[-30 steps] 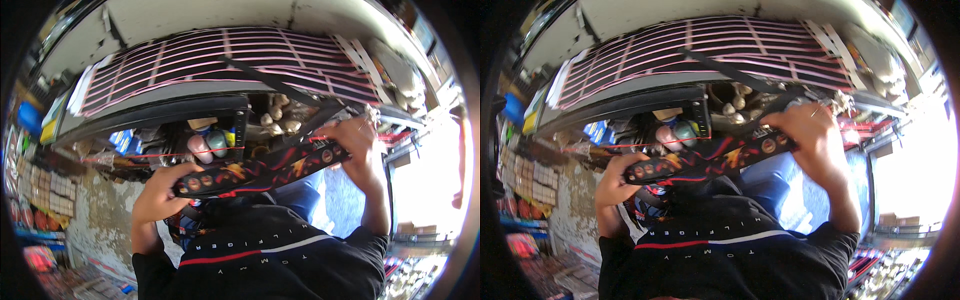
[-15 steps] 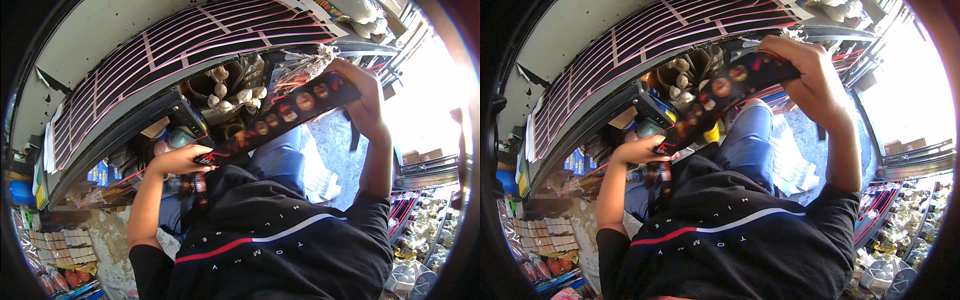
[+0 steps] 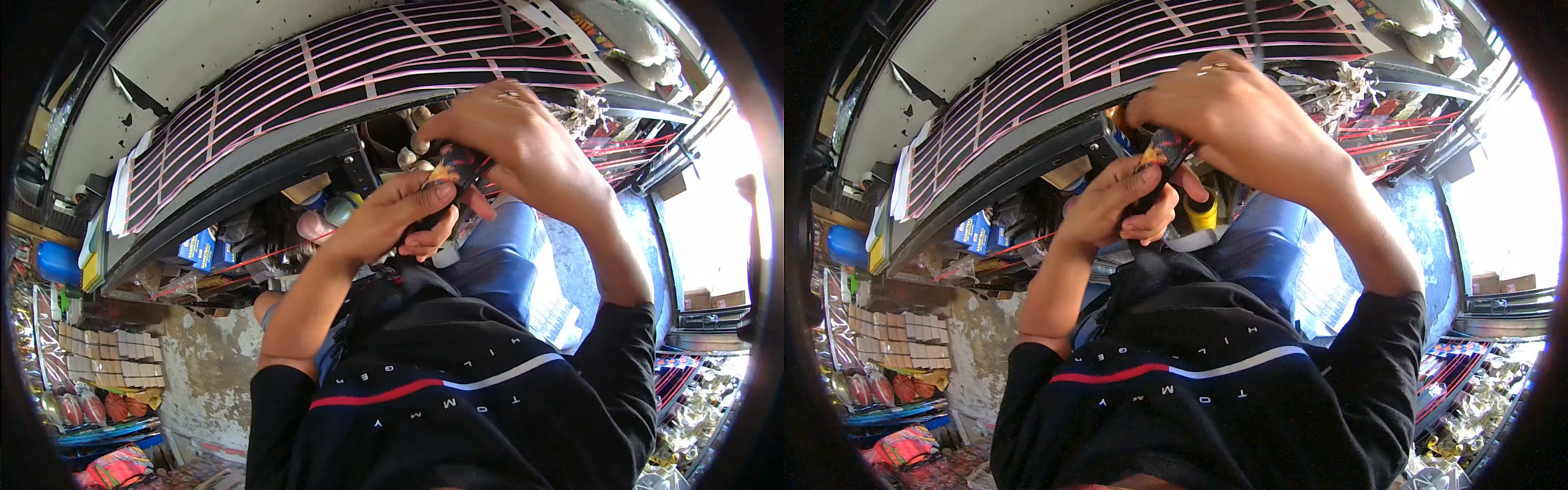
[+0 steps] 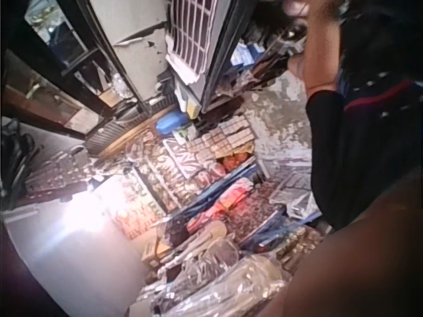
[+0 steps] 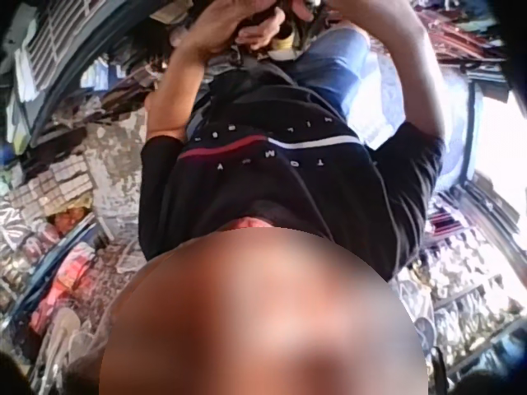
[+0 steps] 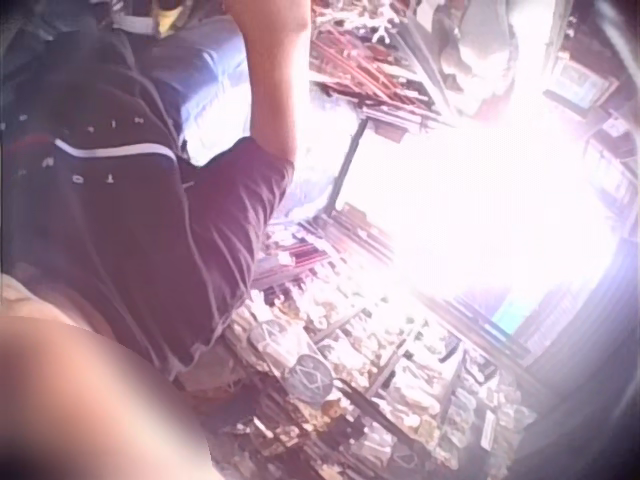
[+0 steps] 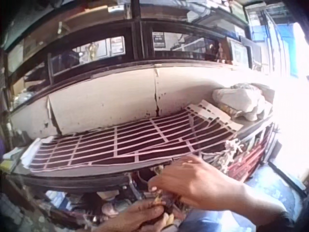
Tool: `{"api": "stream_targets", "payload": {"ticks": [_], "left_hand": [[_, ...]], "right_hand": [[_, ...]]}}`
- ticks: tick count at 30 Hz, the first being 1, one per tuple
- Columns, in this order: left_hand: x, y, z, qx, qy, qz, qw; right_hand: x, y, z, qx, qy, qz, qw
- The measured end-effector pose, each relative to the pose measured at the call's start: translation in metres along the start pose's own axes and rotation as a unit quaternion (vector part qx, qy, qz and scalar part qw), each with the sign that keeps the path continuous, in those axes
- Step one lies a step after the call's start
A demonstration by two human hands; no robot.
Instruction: The person assembles a small solar panel by aligning and taping a black frame to a grid of solar cells. They repeatedly adjust the frame, apply white tape along the edges, and handle a small black component with wires. The person also peels protective film from the panel surface and continues securing the frame with tape.
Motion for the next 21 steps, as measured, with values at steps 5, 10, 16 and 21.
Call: {"api": "stream_targets", "payload": {"ticks": [5,10,16,21], "left_hand": [[-0.014,0.027,-0.024,0.042,-0.216,0.076,0.972],[-0.014,0.048,-0.021,0.053,-0.248,0.072,0.965],[-0.006,0.069,-0.018,0.065,-0.307,0.083,0.946],[-0.013,0.079,-0.028,0.071,-0.343,0.137,0.927]], "right_hand": [[0.009,-0.031,-0.083,0.278,-0.226,-0.01,0.933],[0.115,0.017,-0.139,0.505,-0.321,0.562,0.571],[0.103,0.034,-0.109,0.418,-0.397,0.544,0.61],[0.107,0.032,-0.103,0.424,-0.344,0.598,0.588]]}}
Point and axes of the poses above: each hand's wrist, its own z-axis towards the middle knuckle, its own x-axis out of the palm, y = z × x, the point moved 7 cm from there along z, towards the middle knuckle, and after that the axes turned 12 degrees about -x, right-handed, at the moved point
